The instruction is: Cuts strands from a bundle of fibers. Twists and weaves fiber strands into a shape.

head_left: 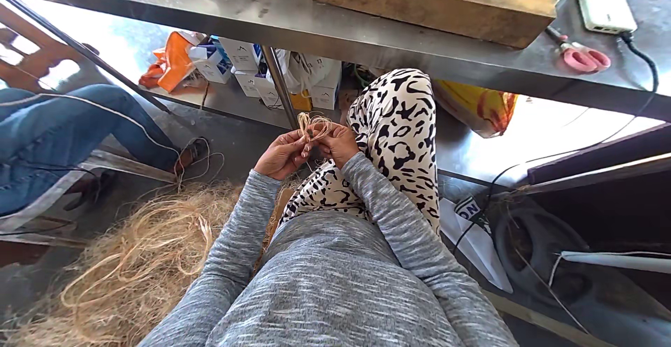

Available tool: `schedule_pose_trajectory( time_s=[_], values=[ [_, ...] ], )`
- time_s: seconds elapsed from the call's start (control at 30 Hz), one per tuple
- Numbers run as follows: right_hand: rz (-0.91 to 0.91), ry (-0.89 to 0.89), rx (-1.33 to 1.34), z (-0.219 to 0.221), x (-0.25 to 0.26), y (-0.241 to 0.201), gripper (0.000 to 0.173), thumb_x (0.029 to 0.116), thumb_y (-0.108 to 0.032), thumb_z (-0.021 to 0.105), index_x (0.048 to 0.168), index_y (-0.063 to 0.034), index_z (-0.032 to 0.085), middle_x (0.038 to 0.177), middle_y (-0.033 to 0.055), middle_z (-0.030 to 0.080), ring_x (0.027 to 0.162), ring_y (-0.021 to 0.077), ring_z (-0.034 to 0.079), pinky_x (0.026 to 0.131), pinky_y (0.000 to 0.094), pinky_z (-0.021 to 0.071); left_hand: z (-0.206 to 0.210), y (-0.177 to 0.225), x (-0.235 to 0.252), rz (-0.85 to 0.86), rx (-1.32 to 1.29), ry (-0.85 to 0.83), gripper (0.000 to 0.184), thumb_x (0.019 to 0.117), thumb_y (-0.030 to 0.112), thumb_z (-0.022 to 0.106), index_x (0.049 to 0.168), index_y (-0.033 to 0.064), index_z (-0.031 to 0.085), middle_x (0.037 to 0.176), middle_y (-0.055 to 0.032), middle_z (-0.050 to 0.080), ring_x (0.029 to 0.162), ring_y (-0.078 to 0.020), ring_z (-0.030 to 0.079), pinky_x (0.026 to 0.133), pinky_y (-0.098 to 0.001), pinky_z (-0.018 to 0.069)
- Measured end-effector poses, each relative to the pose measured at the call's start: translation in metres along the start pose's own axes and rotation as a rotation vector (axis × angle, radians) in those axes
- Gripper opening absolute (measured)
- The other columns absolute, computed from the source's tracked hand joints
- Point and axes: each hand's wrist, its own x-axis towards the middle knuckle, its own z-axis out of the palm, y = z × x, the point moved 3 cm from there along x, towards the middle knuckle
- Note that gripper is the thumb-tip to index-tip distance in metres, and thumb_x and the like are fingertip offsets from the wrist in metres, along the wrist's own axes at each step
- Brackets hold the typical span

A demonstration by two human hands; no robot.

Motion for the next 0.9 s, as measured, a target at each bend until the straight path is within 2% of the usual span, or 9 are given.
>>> schedule_pose_trajectory(
  time_s=[0.1, 0.2, 0.33, 0.5, 0.7, 0.9],
  values=[
    [0.01, 0.046, -0.007, -0.002, 0.001, -0.001, 0.004, 0.0972, 0.006, 0.061, 0.1, 0.0038, 0.062, 0.068, 0.0011, 0.063, 0.046, 0.0007, 0.047, 0.043, 0.0163, 0.041, 0.0, -0.002, 0.001, 0.035, 0.049, 0.015, 0.029, 0.1036, 0.004, 0.044, 0.089, 0.0137, 0.068, 0.077, 0.0041, 0.066, 0.061, 0.0005, 0.058, 0.056, -0.0129, 0.0486],
    [0.01, 0.047, 0.002, -0.002, 0.001, 0.0, 0.006, 0.0972, 0.007, 0.06, 0.096, 0.0032, 0.065, 0.068, 0.0008, 0.064, 0.049, 0.002, 0.052, 0.047, 0.0178, 0.0467, 0.003, -0.001, 0.002, 0.066, 0.08, 0.062, 0.028, 0.1036, 0.002, 0.044, 0.091, 0.0123, 0.067, 0.078, 0.0036, 0.067, 0.06, 0.0009, 0.058, 0.056, -0.0128, 0.0494],
    [0.018, 0.017, 0.071, -0.002, 0.003, 0.002, 0.01, 0.1003, 0.005, 0.056, 0.1, 0.0039, 0.067, 0.071, 0.0011, 0.065, 0.054, 0.0046, 0.056, 0.054, 0.0205, 0.0515, 0.001, -0.001, 0.003, 0.116, 0.095, 0.115, 0.024, 0.1039, 0.001, 0.047, 0.095, 0.011, 0.067, 0.08, 0.0022, 0.069, 0.062, 0.0002, 0.061, 0.057, -0.0132, 0.0511],
    [0.068, 0.016, 0.104, 0.0, -0.001, -0.002, 0.018, 0.0968, 0.014, 0.051, 0.102, 0.0053, 0.067, 0.08, 0.0047, 0.068, 0.061, 0.0084, 0.062, 0.061, 0.025, 0.0565, -0.001, -0.001, 0.005, 0.158, 0.137, 0.178, 0.024, 0.1036, -0.001, 0.046, 0.095, 0.0103, 0.065, 0.082, 0.0018, 0.07, 0.065, -0.0008, 0.063, 0.061, -0.0149, 0.0533],
    [0.055, 0.011, 0.045, -0.002, 0.001, 0.001, 0.016, 0.0957, 0.013, 0.059, 0.104, 0.0057, 0.07, 0.081, 0.0048, 0.069, 0.061, 0.0073, 0.061, 0.061, 0.0246, 0.0565, 0.001, -0.001, 0.006, 0.182, 0.126, 0.197, 0.025, 0.1049, 0.0, 0.044, 0.096, 0.0096, 0.065, 0.081, 0.0015, 0.07, 0.064, -0.0002, 0.062, 0.06, -0.0138, 0.052],
    [0.083, 0.099, 0.168, 0.0, 0.001, 0.006, 0.016, 0.0951, 0.012, 0.06, 0.107, 0.0049, 0.067, 0.086, 0.0066, 0.069, 0.068, 0.0106, 0.065, 0.067, 0.027, 0.0585, 0.006, -0.005, 0.011, 0.222, 0.127, 0.209, 0.025, 0.1049, 0.0, 0.045, 0.094, 0.0115, 0.065, 0.08, 0.0037, 0.068, 0.064, -0.0003, 0.061, 0.06, -0.0144, 0.0517]
  ],
)
